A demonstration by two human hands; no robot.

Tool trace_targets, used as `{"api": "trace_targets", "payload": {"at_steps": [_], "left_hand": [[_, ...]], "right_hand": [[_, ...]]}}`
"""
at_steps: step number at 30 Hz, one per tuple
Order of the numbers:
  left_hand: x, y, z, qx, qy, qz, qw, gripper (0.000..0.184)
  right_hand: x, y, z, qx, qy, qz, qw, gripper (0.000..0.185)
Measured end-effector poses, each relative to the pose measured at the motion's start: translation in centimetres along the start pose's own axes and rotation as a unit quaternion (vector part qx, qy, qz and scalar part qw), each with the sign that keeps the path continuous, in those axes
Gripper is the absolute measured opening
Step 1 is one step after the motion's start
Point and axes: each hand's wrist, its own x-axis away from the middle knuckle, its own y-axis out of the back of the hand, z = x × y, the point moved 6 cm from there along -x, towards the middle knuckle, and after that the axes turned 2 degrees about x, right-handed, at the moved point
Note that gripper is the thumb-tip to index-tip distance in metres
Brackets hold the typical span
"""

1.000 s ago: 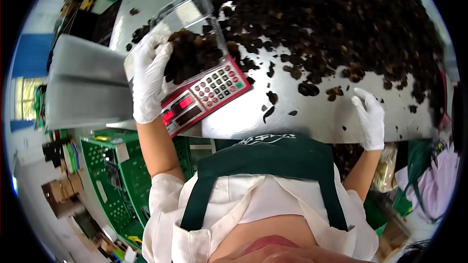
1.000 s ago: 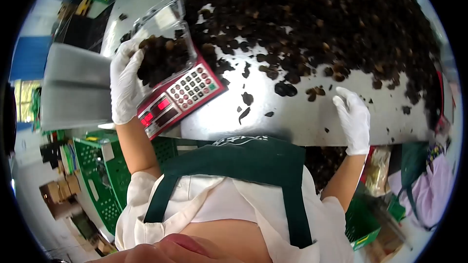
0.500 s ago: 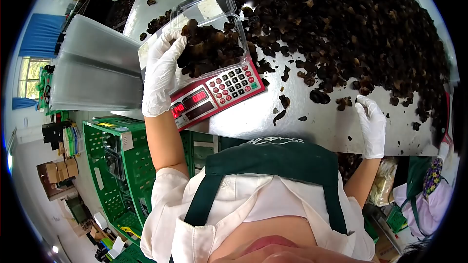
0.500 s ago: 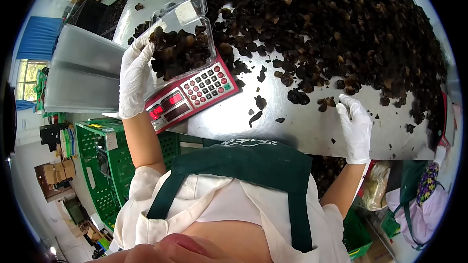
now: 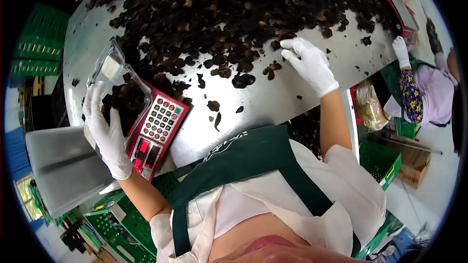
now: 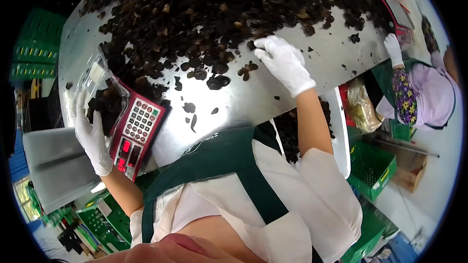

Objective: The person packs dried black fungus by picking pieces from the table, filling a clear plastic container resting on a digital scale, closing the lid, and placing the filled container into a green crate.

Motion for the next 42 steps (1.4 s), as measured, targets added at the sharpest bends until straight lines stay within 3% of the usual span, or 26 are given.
{"api": "trace_targets", "payload": {"at_steps": [2,3,6,8,11,14,18,19,22,23,25,28,29,32,35,36,39,40,42], "left_hand": [[0.0,-1.0,-0.8,-0.044,-0.126,0.086,0.987,0.053],[0.5,-2.0,0.3,0.004,-0.063,0.115,0.991,0.047],[0.4,-1.8,0.9,-0.039,-0.103,0.07,0.991,0.045],[0.1,-0.8,0.2,0.014,-0.056,0.054,0.997,0.036],[0.5,-0.2,1.8,0.023,0.009,0.017,1.0,0.033],[1.0,0.5,3.3,0.121,0.064,-0.033,0.99,0.035],[1.3,2.2,2.6,0.156,0.037,-0.097,0.982,0.038],[1.3,2.7,2.4,0.133,0.019,-0.101,0.986,0.038],[1.9,2.9,2.5,0.155,0.049,-0.095,0.982,0.032],[2.3,3.1,2.7,0.158,0.047,-0.099,0.981,0.032],[3.2,3.3,3.2,0.019,0.071,-0.122,0.99,0.036],[3.8,3.3,3.7,0.045,0.026,-0.129,0.99,0.037],[4.1,3.2,3.6,0.101,0.062,-0.125,0.985,0.039],[5.5,3.8,4.6,0.094,0.074,-0.123,0.985,0.041],[5.9,5.5,4.3,0.037,0.047,-0.146,0.988,0.041],[6.2,5.9,4.5,0.03,0.046,-0.16,0.986,0.041],[7.3,6.7,5.6,0.05,0.092,-0.185,0.977,0.042],[7.6,6.8,5.8,0.061,0.102,-0.193,0.974,0.042],[8.0,6.8,6.0,0.063,0.115,-0.191,0.973,0.043]], "right_hand": [[-2.0,-0.2,0.2,0.021,0.002,-0.02,1.0,0.028],[-2.9,-0.4,0.5,0.025,0.049,-0.045,0.997,0.032],[-6.1,-2.4,1.8,-0.014,0.082,-0.039,0.996,0.034],[-7.6,-4.0,3.7,-0.068,0.078,-0.011,0.995,0.04],[-9.9,-7.7,2.7,-0.01,0.08,0.025,0.996,0.035],[-10.9,-7.1,2.2,-0.136,0.037,-0.045,0.989,0.032],[-10.6,-6.3,2.1,-0.279,-0.119,-0.052,0.952,0.033],[-10.7,-6.2,2.3,-0.276,-0.116,-0.053,0.953,0.033],[-11.1,-7.5,4.4,-0.459,-0.083,0.086,0.88,0.034],[-10.9,-7.8,5.5,-0.48,-0.096,0.107,0.865,0.033],[-10.0,-7.9,10.0,-0.531,-0.099,0.154,0.827,0.032],[-9.8,-8.7,14.8,-0.588,-0.057,0.242,0.769,0.029],[-9.8,-8.9,15.9,-0.604,-0.061,0.251,0.754,0.027],[-10.0,-10.3,18.9,-0.622,-0.079,0.257,0.735,0.022],[-10.3,-9.5,24.0,-0.558,0.024,0.24,0.794,0.019],[-10.1,-9.1,25.8,-0.493,0.03,0.237,0.837,0.018],[-8.2,-8.2,32.7,-0.497,0.194,0.221,0.816,0.017],[-7.4,-8.6,34.7,-0.522,0.275,0.173,0.788,0.02],[-5.3,-8.7,37.8,-0.36,0.507,0.032,0.783,0.025]]}}
